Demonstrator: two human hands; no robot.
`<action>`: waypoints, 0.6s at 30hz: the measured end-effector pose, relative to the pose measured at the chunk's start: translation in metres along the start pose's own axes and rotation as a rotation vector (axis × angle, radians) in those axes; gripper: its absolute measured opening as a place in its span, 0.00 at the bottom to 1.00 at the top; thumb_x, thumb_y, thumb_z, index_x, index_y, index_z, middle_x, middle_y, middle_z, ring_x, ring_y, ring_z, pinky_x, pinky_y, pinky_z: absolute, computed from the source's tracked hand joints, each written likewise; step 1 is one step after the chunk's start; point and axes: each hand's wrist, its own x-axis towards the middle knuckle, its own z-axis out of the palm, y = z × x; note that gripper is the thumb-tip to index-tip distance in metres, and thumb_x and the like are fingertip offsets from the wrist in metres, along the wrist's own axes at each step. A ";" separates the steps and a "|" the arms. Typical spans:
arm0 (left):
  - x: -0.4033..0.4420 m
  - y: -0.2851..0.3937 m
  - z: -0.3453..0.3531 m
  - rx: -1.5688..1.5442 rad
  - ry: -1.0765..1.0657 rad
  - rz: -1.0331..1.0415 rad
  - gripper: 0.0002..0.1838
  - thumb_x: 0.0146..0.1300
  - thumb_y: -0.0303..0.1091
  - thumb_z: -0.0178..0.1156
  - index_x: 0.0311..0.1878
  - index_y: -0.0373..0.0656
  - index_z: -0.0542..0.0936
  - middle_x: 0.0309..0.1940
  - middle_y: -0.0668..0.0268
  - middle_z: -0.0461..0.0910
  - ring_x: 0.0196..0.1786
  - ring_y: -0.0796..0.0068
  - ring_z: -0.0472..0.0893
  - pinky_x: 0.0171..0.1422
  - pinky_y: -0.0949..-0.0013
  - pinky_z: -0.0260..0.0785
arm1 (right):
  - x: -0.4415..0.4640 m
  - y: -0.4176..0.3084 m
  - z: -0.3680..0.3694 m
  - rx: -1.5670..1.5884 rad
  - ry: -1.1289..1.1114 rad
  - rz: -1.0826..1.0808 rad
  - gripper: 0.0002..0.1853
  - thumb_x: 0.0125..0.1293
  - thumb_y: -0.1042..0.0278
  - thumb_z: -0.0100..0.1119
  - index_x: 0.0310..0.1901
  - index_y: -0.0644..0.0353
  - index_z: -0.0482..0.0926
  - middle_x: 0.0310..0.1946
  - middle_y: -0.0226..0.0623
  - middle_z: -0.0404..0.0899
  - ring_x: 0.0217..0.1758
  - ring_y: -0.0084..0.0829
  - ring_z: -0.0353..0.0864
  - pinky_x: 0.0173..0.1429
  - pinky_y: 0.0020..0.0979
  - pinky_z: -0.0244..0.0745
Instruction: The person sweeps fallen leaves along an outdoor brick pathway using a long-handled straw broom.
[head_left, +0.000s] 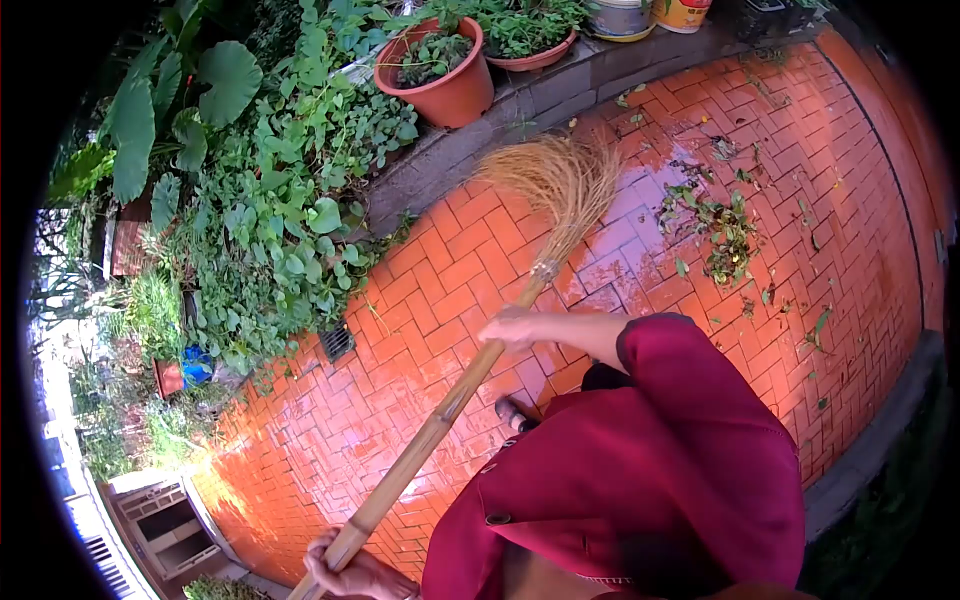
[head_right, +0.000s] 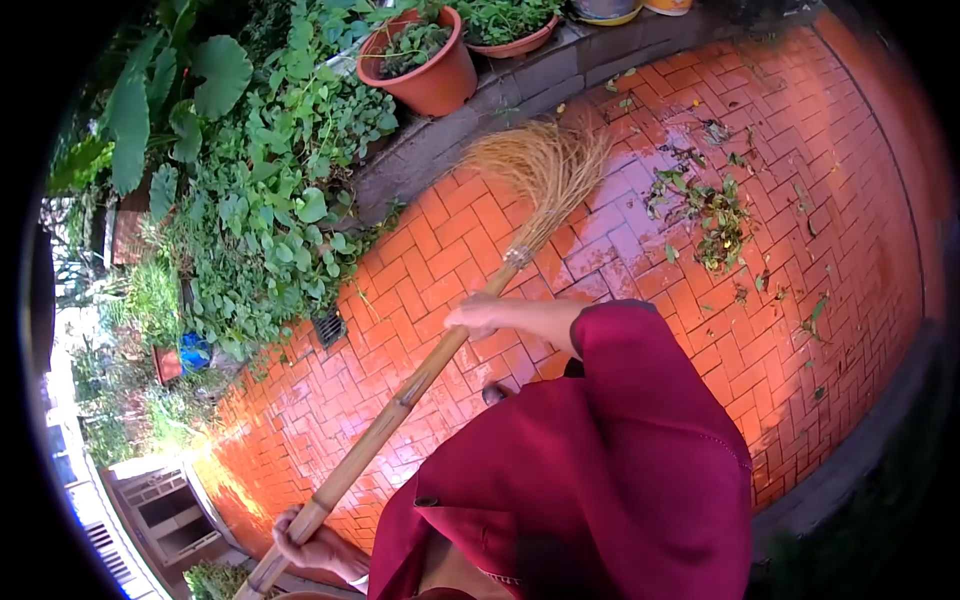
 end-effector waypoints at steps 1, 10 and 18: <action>-0.003 -0.027 0.045 0.025 -0.009 -0.053 0.13 0.54 0.37 0.47 0.24 0.38 0.73 0.22 0.62 0.71 0.32 0.68 0.71 0.42 0.65 0.63 | -0.025 0.026 -0.021 -0.014 0.083 0.118 0.09 0.43 0.73 0.50 0.29 0.50 0.72 0.24 0.37 0.75 0.33 0.43 0.75 0.34 0.42 0.66; 0.022 -0.145 0.204 -0.183 -0.300 -0.559 0.08 0.53 0.34 0.52 0.33 0.40 0.72 0.33 0.59 0.74 0.43 0.63 0.72 0.54 0.58 0.61 | -0.139 0.167 -0.121 -0.255 0.323 0.518 0.10 0.43 0.67 0.58 0.31 0.50 0.74 0.24 0.38 0.75 0.35 0.42 0.74 0.39 0.40 0.67; 0.100 0.062 -0.042 -0.218 -0.576 -0.116 0.10 0.56 0.36 0.48 0.24 0.42 0.73 0.23 0.65 0.71 0.35 0.69 0.71 0.54 0.63 0.61 | -0.073 -0.070 -0.098 0.008 0.116 -0.021 0.10 0.43 0.71 0.55 0.31 0.53 0.69 0.23 0.38 0.73 0.29 0.42 0.74 0.31 0.42 0.66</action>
